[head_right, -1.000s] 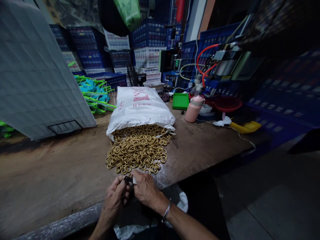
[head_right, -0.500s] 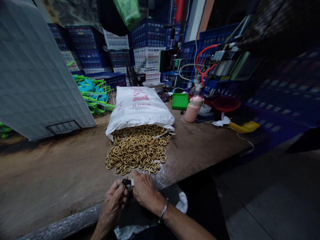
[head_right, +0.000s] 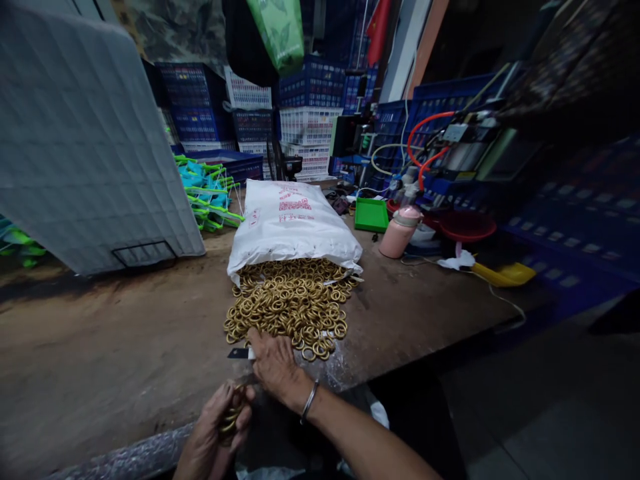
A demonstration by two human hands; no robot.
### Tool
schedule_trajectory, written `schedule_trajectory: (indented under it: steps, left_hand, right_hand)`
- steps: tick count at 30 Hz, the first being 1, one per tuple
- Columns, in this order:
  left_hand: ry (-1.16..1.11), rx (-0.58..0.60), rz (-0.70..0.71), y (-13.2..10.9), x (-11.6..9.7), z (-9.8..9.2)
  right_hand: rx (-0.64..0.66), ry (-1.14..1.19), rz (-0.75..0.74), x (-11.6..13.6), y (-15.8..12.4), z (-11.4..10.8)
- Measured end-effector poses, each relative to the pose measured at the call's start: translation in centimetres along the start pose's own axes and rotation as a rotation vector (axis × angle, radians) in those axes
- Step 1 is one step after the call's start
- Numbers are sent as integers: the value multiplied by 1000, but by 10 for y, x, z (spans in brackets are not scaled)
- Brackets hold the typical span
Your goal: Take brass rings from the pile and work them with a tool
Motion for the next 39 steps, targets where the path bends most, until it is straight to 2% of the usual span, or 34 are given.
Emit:
schedule_trajectory:
  steps: [5, 9, 14, 17, 20, 24, 27, 29, 31, 36, 39]
  left_hand:
    - [-79, 31, 40, 3, -6, -10]
    - [-125, 65, 25, 13, -8, -20]
    - [-122, 23, -10, 20, -14, -22]
    - [-40, 1, 6, 21, -16, -15]
    - [67, -58, 111, 26, -13, -8]
    - [324, -209, 351, 35, -8, -2]
    - [495, -205, 585, 35, -11, 7]
    - [551, -179, 685, 33, -13, 14]
    - [567, -147, 712, 33, -14, 21]
    - [624, -40, 654, 35, -8, 38]
    - [670, 10, 620, 34, -6, 49]
  right_hand:
    - [68, -74, 29, 10, 20, 5]
    - [50, -44, 32, 5, 24, 8]
    - [7, 36, 31, -5, 22, 5]
    - [-110, 125, 51, -14, 20, 0]
    - [-200, 242, 84, -24, 18, -8]
    - [-197, 499, 162, -36, 9, -18]
    - [-162, 739, 213, -42, -3, -22]
    - [-182, 854, 253, -46, -12, -24]
    - [-200, 930, 295, -50, -19, -24]
    - [-212, 1130, 354, -54, -31, -23]
    - [-144, 1275, 420, -53, -36, -24]
Point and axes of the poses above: each hand's wrist, its own y-axis towards the middle knuckle, its own z-axis out of the palm, x = y × z, the point moved 2 cm from there along y, towards the middle knuckle, and after that the axes turned 6 degrees about -z, right-handed, at the moved point
